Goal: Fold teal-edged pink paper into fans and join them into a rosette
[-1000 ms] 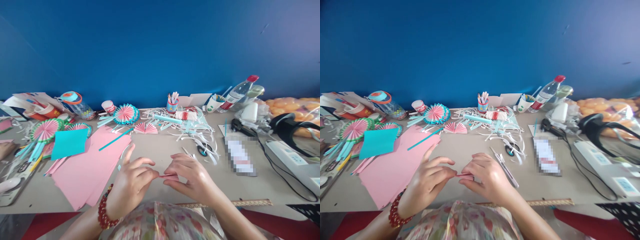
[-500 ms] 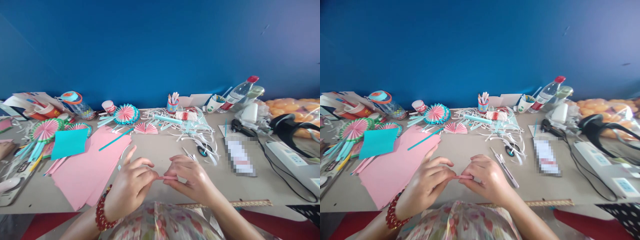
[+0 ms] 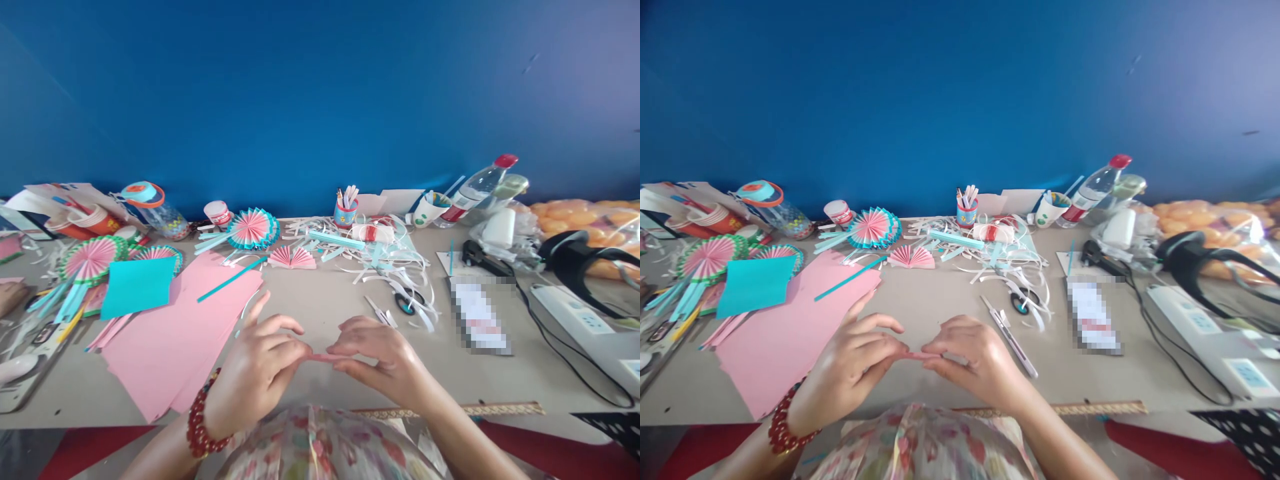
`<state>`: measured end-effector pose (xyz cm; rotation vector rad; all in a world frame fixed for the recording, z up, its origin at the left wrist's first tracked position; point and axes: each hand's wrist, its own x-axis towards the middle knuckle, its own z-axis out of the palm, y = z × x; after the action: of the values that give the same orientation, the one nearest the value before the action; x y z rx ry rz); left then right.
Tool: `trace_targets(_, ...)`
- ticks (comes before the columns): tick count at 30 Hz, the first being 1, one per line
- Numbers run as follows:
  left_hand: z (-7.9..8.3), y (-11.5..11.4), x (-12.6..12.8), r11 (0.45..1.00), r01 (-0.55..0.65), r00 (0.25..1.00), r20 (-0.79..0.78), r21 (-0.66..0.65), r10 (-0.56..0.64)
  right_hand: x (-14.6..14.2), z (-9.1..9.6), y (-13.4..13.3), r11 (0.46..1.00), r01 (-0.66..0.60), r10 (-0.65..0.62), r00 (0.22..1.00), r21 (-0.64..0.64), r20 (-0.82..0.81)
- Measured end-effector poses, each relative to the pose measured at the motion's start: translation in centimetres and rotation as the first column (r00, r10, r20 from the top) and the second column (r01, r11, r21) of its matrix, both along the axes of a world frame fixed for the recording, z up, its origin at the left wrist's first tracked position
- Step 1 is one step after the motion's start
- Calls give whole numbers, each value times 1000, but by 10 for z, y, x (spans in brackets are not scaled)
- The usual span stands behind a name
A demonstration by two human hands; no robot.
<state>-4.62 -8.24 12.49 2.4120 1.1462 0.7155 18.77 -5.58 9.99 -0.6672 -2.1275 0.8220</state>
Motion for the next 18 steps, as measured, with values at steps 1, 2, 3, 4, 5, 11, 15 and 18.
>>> trace_targets(1,0,0,0,1000,0,1000,4,-7,0,0,0,0,1000,5,-5,1000,29,-10)
trace_targets(2,-1,0,-1,1000,2,1000,8,-14,-2,0,0,0,998,18,-17,1000,64,-24)
trace_targets(3,-2,1,-1,1000,3,1000,11,-21,-3,0,0,-1,995,37,-33,999,98,-40)
trace_targets(4,-3,1,-1,1000,2,1000,13,-28,-1,-1,-1,-1,990,56,-49,997,131,-55)
trace_targets(5,-4,1,-2,999,-1,1000,11,-33,2,-1,-2,-1,985,68,-58,996,160,-66)
trace_targets(11,-16,6,-13,998,-54,998,-9,-17,54,9,-8,3,980,148,-145,989,133,-27)
trace_targets(15,-28,11,-16,993,-65,992,100,-96,75,10,-14,4,980,201,-201,979,-1,-44)
trace_targets(18,-38,13,-7,975,-53,956,272,-217,113,0,-21,1,956,256,-267,962,-144,-62)
